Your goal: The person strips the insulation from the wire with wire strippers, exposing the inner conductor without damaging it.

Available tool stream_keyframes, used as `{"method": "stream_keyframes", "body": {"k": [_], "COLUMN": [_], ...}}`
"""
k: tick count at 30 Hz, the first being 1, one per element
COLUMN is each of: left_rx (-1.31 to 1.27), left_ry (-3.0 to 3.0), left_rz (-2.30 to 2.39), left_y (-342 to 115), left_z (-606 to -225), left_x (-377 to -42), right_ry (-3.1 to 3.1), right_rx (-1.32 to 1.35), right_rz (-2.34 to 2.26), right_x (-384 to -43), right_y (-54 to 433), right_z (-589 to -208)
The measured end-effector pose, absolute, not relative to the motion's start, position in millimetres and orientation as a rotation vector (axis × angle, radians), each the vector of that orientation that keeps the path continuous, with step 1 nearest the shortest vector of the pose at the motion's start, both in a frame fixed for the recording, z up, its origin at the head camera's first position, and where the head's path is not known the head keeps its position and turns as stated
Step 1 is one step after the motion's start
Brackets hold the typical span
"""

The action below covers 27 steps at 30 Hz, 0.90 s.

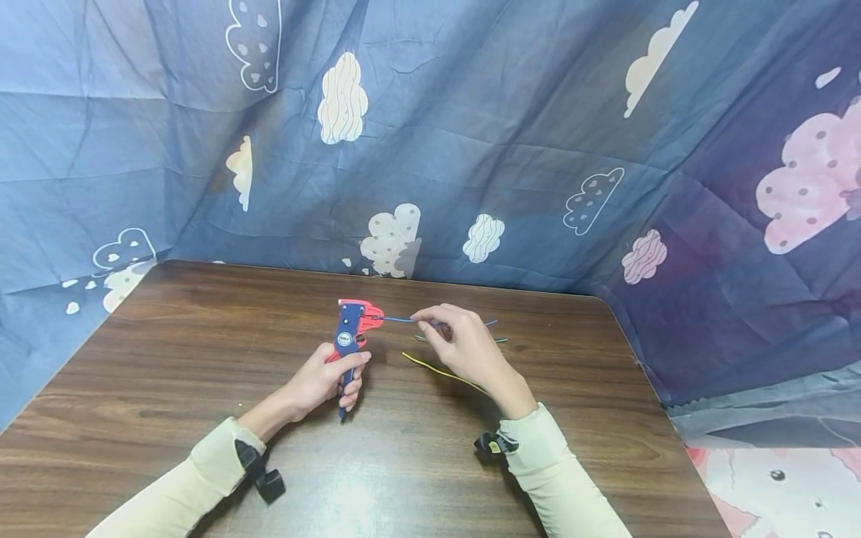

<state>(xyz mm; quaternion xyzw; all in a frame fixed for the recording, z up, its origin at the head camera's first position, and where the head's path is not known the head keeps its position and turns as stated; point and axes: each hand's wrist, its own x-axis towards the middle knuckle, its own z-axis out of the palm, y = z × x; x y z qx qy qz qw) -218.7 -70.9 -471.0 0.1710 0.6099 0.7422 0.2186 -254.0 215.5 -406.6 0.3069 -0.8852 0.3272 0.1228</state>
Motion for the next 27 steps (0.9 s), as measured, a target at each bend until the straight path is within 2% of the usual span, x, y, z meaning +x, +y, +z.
{"method": "stream_keyframes", "body": {"k": [27], "left_rx": [0.43], "left_ry": [1.722], "left_rz": [2.064], "left_y": [-69.5], "left_z": [-474.1], "left_x": [-218.3], "right_ry": [-2.597], "right_rx": [0.912], "right_rz": [0.96], "right_x": [-252.1], "right_y": [216.0], "right_z": [-404.0]}}
